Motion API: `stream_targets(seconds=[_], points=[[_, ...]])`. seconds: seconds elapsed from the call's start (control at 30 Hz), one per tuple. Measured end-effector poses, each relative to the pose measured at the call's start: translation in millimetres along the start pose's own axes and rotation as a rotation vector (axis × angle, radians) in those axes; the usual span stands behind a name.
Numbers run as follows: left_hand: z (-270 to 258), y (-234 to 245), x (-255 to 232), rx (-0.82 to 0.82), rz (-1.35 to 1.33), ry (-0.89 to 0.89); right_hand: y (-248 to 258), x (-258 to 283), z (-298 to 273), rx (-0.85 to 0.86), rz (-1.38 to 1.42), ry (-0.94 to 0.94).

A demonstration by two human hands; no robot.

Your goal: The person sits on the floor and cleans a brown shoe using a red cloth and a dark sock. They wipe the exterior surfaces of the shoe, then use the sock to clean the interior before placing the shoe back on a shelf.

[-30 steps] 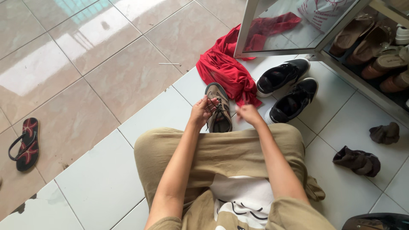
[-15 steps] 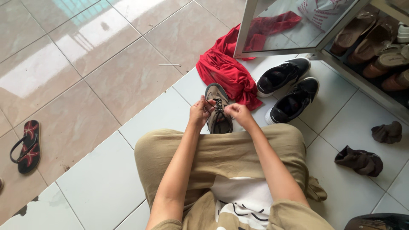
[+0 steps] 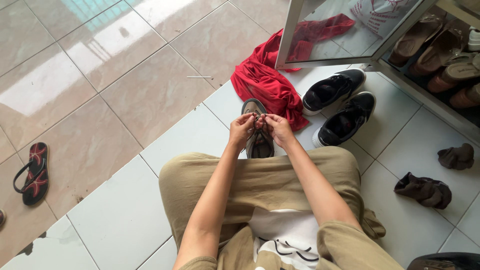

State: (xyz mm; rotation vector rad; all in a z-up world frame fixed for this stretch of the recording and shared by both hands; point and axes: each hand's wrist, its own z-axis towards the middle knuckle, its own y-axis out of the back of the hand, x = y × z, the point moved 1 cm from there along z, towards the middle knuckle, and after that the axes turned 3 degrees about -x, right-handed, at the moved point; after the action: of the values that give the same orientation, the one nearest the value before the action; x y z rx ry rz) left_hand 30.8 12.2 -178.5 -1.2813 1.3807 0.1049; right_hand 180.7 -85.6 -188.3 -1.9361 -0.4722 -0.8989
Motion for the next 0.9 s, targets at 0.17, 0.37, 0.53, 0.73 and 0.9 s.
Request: stream_targets(seconds=[0.17,0.37,0.53,0.73,0.9], points=[[18.9,15.6,31.8,-0.02,-0.039,-0.041,13.2,-12.2,-0.3,0.013,-0.1,-0.008],[33.1,32.1,40.8,-0.058,0.035,-0.101,25.7,-20.4,8.1,-0.037,-0.127,-0.004],[21.1,26.6,17.7,0.122,0.234,-0.019,26.8,-22.3,11.1,0.039,-0.28,0.032],[16.3,11.5,-0.9,0.068,0.363,0.06,13.7,-13.2,6.7,0.042,-0.395,0.082],[19.1,13.8,6.8,0.073,0.384,0.055,2.0,1.6,-12.6,0.097,-0.325,0.022]])
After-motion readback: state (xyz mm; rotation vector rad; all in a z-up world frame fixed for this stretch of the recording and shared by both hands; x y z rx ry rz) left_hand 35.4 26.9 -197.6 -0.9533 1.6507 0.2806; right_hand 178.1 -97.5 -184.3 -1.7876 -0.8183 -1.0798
